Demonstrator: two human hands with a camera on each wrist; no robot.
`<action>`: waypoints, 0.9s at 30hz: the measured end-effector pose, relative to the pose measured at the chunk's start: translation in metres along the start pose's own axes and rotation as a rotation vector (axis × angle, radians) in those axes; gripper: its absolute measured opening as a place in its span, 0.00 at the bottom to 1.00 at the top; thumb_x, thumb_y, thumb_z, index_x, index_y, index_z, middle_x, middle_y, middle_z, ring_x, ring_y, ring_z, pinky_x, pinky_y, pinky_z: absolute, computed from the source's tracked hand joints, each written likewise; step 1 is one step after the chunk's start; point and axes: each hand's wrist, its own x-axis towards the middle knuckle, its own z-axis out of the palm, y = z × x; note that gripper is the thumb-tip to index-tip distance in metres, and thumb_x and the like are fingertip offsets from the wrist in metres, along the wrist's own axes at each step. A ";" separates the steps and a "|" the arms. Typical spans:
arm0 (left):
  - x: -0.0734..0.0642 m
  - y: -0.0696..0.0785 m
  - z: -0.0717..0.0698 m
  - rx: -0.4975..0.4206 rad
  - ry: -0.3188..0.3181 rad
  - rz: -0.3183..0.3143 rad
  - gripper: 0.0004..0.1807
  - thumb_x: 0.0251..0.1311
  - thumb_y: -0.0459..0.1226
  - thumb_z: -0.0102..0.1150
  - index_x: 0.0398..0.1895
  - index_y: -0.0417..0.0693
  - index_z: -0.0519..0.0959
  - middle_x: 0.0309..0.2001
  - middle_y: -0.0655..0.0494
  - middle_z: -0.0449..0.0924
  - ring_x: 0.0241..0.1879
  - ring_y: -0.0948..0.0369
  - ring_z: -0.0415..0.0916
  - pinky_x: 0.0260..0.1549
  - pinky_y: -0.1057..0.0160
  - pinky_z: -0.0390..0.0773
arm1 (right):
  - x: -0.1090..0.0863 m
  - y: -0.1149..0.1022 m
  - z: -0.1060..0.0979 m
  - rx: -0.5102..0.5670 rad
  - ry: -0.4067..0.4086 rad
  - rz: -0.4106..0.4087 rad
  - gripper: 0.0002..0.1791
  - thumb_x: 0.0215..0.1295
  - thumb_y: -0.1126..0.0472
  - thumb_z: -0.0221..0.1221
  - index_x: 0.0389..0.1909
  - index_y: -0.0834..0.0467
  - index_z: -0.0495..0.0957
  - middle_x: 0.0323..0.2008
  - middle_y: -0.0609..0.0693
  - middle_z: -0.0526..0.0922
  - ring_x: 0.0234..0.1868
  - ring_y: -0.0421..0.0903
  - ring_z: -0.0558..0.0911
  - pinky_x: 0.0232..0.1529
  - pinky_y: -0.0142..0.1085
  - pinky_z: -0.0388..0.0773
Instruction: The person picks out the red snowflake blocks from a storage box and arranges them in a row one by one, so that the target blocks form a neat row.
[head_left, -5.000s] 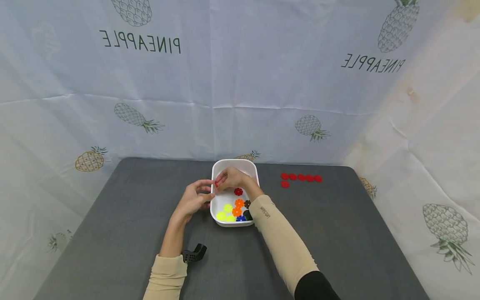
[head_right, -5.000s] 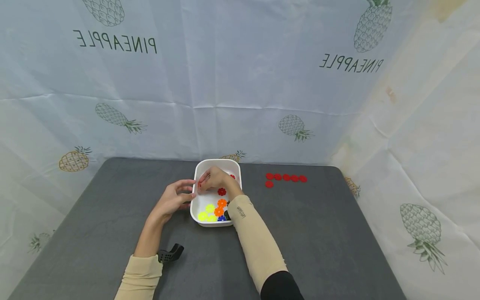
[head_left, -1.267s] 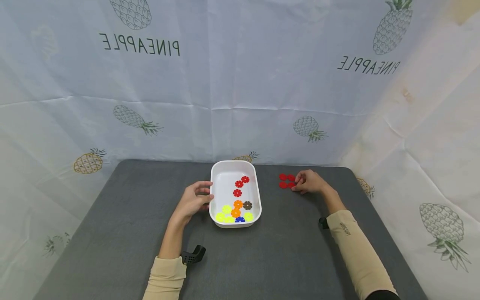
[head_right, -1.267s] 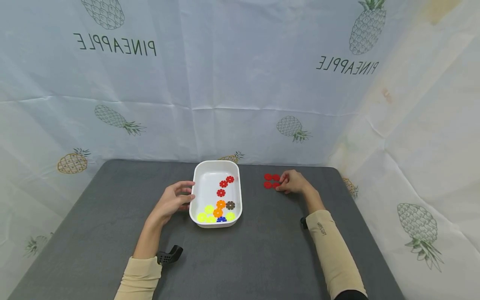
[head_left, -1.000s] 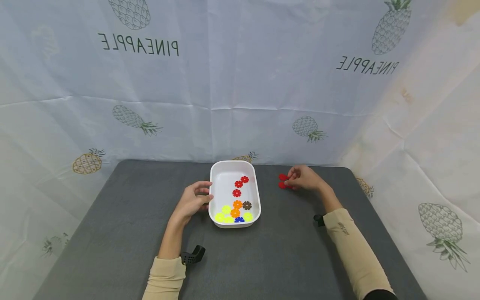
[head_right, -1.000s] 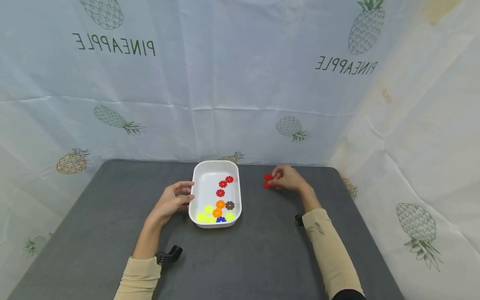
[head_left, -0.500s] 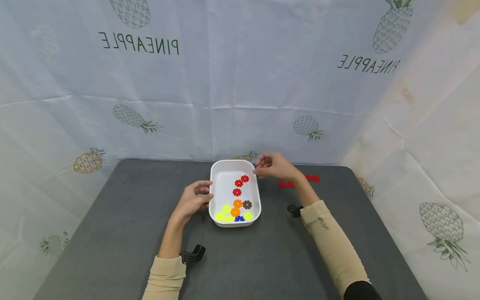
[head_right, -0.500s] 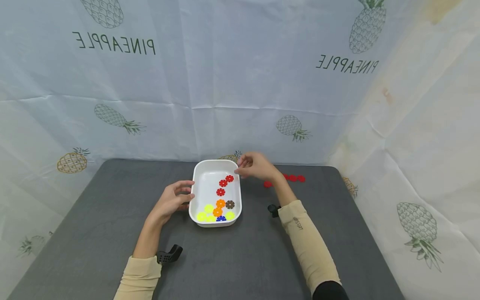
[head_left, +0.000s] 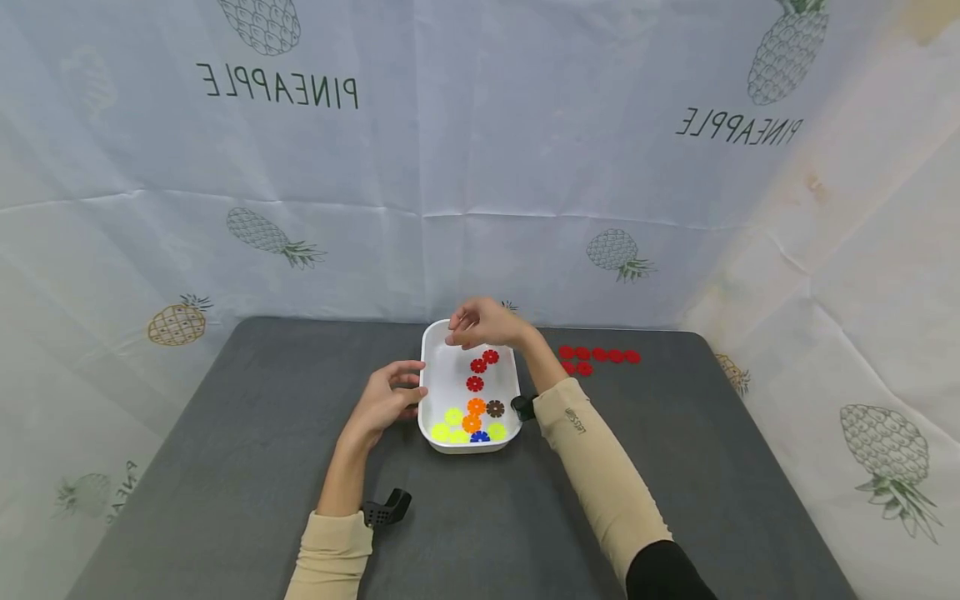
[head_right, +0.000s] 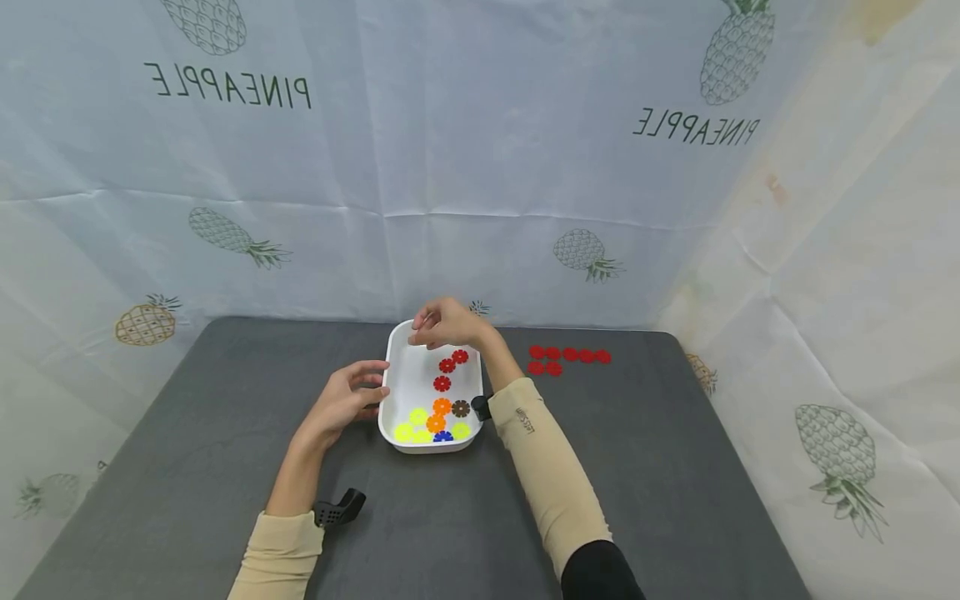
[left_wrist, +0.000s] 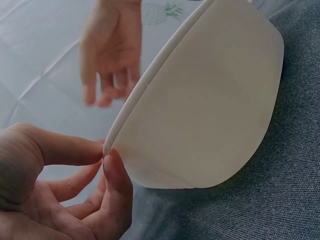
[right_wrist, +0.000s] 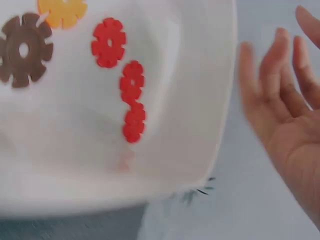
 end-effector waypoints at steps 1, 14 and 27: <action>0.000 0.000 0.000 0.000 -0.002 0.002 0.28 0.71 0.31 0.65 0.73 0.39 0.75 0.55 0.42 0.77 0.36 0.57 0.81 0.35 0.63 0.85 | 0.002 0.001 0.002 0.010 -0.014 0.030 0.14 0.70 0.60 0.71 0.49 0.63 0.82 0.46 0.62 0.88 0.52 0.68 0.89 0.62 0.58 0.86; 0.000 0.000 0.000 -0.002 -0.003 0.006 0.28 0.71 0.31 0.64 0.73 0.40 0.75 0.55 0.42 0.77 0.36 0.57 0.81 0.35 0.63 0.86 | 0.012 0.022 0.013 0.045 -0.007 0.357 0.14 0.69 0.57 0.73 0.50 0.58 0.84 0.41 0.51 0.85 0.54 0.59 0.83 0.62 0.56 0.85; -0.002 0.001 0.000 -0.010 -0.002 0.006 0.28 0.71 0.32 0.65 0.73 0.41 0.75 0.55 0.42 0.77 0.40 0.52 0.82 0.36 0.62 0.87 | 0.016 0.027 0.017 0.104 0.036 0.334 0.24 0.68 0.66 0.71 0.62 0.68 0.80 0.38 0.51 0.87 0.46 0.56 0.82 0.59 0.52 0.84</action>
